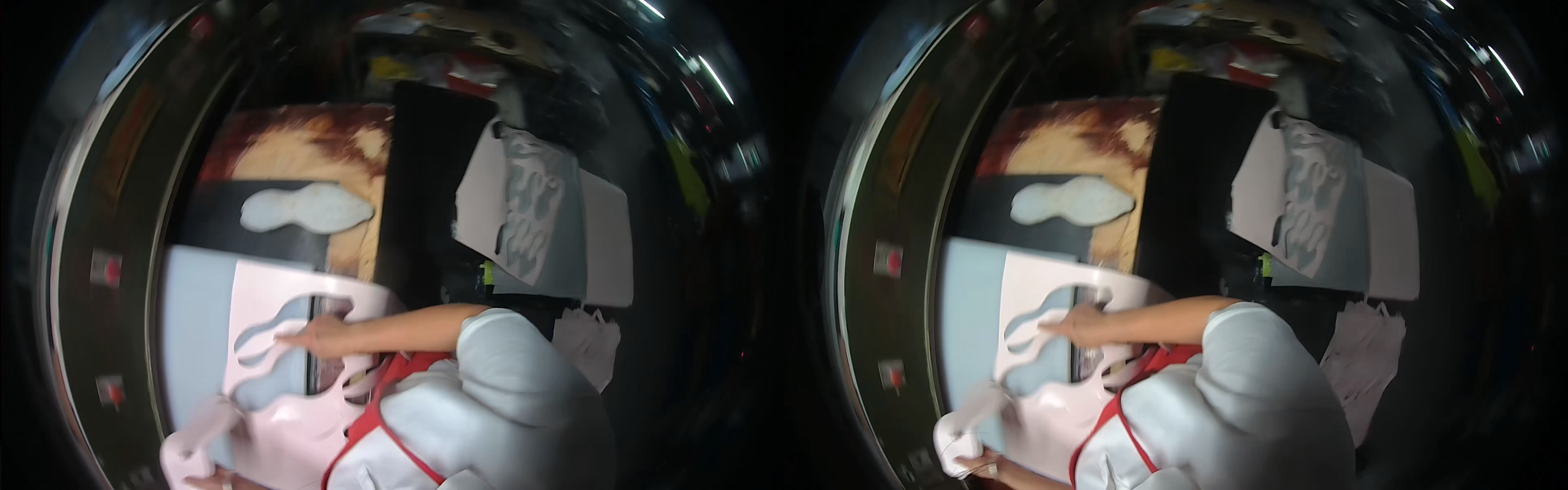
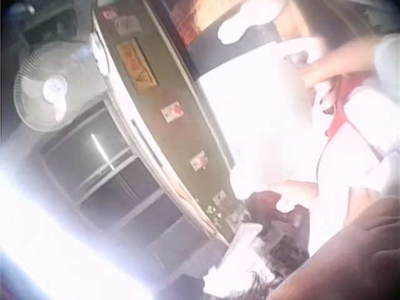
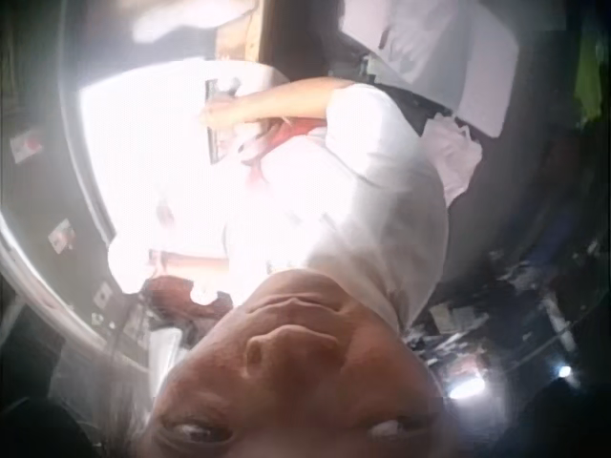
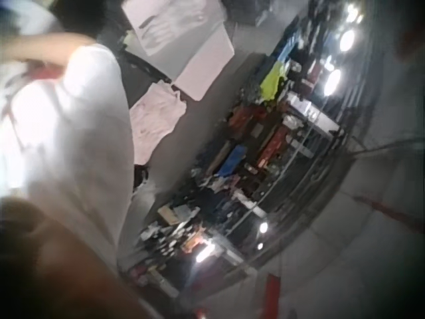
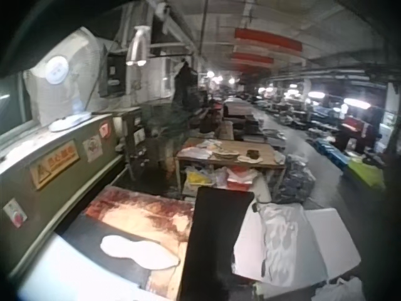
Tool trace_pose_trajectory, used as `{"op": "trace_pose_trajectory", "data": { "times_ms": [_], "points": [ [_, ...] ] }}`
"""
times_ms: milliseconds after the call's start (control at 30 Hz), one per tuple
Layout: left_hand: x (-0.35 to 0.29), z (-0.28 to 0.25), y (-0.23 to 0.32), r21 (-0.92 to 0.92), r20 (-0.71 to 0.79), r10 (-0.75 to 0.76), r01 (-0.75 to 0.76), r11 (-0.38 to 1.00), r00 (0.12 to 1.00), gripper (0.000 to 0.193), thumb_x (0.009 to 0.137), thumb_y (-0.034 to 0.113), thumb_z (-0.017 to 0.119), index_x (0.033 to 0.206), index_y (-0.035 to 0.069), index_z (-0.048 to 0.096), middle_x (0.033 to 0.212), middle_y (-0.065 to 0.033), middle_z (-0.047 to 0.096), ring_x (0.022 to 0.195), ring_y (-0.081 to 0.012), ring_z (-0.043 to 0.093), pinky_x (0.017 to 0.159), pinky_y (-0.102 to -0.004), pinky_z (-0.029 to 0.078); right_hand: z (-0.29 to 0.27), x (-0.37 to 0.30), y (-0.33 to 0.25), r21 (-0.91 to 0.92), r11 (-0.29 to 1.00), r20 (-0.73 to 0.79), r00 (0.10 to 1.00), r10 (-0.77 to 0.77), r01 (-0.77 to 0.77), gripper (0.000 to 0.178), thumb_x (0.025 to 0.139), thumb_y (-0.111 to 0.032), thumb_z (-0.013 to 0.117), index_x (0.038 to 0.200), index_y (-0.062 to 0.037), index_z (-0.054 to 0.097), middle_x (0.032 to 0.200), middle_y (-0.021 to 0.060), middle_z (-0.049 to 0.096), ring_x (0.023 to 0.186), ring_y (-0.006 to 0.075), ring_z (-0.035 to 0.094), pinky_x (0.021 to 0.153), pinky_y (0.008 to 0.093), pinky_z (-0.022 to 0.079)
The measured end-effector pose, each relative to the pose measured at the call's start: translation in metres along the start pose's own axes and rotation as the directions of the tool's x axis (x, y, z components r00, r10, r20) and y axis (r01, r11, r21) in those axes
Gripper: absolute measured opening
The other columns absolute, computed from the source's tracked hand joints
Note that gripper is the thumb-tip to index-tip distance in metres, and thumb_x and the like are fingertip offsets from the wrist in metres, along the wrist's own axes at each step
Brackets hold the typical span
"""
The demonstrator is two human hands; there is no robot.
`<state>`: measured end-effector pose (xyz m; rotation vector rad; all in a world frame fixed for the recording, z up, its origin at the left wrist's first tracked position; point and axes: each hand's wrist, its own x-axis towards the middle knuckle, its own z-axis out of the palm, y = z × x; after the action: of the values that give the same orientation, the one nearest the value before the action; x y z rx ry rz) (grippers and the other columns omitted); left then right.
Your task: The person places a sheet of light-colored fabric onto a hydraulic cutting press, aligns it, and presses a button to cut multiple shoe-shaped pieces. They remove the cut pieces and the surrounding scrap fabric, then repeat the process with a new sheet.
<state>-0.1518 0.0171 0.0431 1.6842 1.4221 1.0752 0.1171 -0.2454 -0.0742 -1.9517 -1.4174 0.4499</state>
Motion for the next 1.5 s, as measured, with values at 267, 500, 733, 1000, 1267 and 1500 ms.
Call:
{"op": "trace_pose_trajectory", "data": {
  "times_ms": [267,500,733,1000,1267,1500],
  "points": [
    [0.003,-0.152,-0.041,0.979,0.070,0.336,-0.001,-0.202,0.939,0.050,0.085,0.022,0.057,0.129,0.002,0.048,0.126,-0.0163,0.050,0.101,-0.0306,0.057,0.085,-0.0406,0.046,-0.012,-0.008,-0.044,-0.226,0.938,-0.184,0.934,-0.305,0.262,0.039,0.080,-0.015,0.060,0.118,-0.0050,0.060,0.077,0.0124,0.058,0.078,0.0275,0.057,0.069,0.0393,0.048],
    [-0.147,0.016,-0.051,-0.167,0.638,0.593,-0.664,0.729,0.491,0.065,0.063,0.002,0.073,0.126,0.009,0.057,0.129,-0.0216,0.048,0.104,-0.0355,0.055,0.095,-0.0422,0.042,0.024,-0.001,-0.094,0.385,0.906,0.516,0.855,-0.051,-0.178,0.060,0.083,-0.012,0.061,0.140,-0.0127,0.040,0.078,0.0135,0.058,0.071,0.0262,0.058,0.068,0.0338,0.048],
    [-0.158,0.008,-0.052,-0.185,0.730,0.585,-0.721,0.667,0.353,0.062,0.067,0.021,0.077,0.124,0.010,0.056,0.125,-0.0209,0.049,0.099,-0.0346,0.053,0.088,-0.0427,0.041,0.044,0.012,-0.096,0.634,0.332,0.682,0.707,0.185,-0.698,0.065,0.083,0.005,0.048,0.145,-0.0109,0.033,0.087,0.0106,0.064,0.071,0.0091,0.056,0.065,0.0224,0.045],
    [-0.047,-0.066,-0.022,-0.238,0.097,-0.144,0.164,0.957,0.985,0.034,0.096,0.028,0.050,0.117,0.003,0.053,0.099,-0.0104,0.063,0.081,-0.0235,0.063,0.076,-0.0372,0.052,0.019,0.006,-0.108,0.528,0.733,0.397,0.888,0.233,-0.429,0.047,0.090,-0.008,0.057,0.135,-0.0051,0.046,0.088,0.0133,0.067,0.072,0.0146,0.062,0.071,0.0289,0.052],
    [-0.026,-0.147,-0.014,-0.176,-0.080,0.512,-0.518,0.837,0.855,0.068,0.092,0.052,0.047,0.135,0.000,0.036,0.122,-0.0175,0.050,0.114,-0.0306,0.049,0.104,-0.0474,0.034,0.052,-0.015,-0.157,0.328,0.930,0.279,0.923,-0.265,0.168,0.029,0.078,-0.011,0.070,0.103,0.0008,0.061,0.088,0.0142,0.063,0.076,0.0286,0.061,0.067,0.0358,0.049],
    [-0.152,-0.081,-0.088,-0.091,0.712,0.460,-0.580,0.809,0.530,0.053,0.065,0.012,0.069,0.117,0.025,0.065,0.134,-0.0208,0.043,0.107,-0.0357,0.048,0.092,-0.0445,0.038,0.092,0.012,-0.138,0.329,0.580,0.917,0.400,-0.007,-0.745,0.018,0.080,-0.013,0.067,0.068,-0.0013,0.063,0.065,-0.0021,0.056,0.058,0.0044,0.047,0.054,0.0214,0.037]
  ]
}}
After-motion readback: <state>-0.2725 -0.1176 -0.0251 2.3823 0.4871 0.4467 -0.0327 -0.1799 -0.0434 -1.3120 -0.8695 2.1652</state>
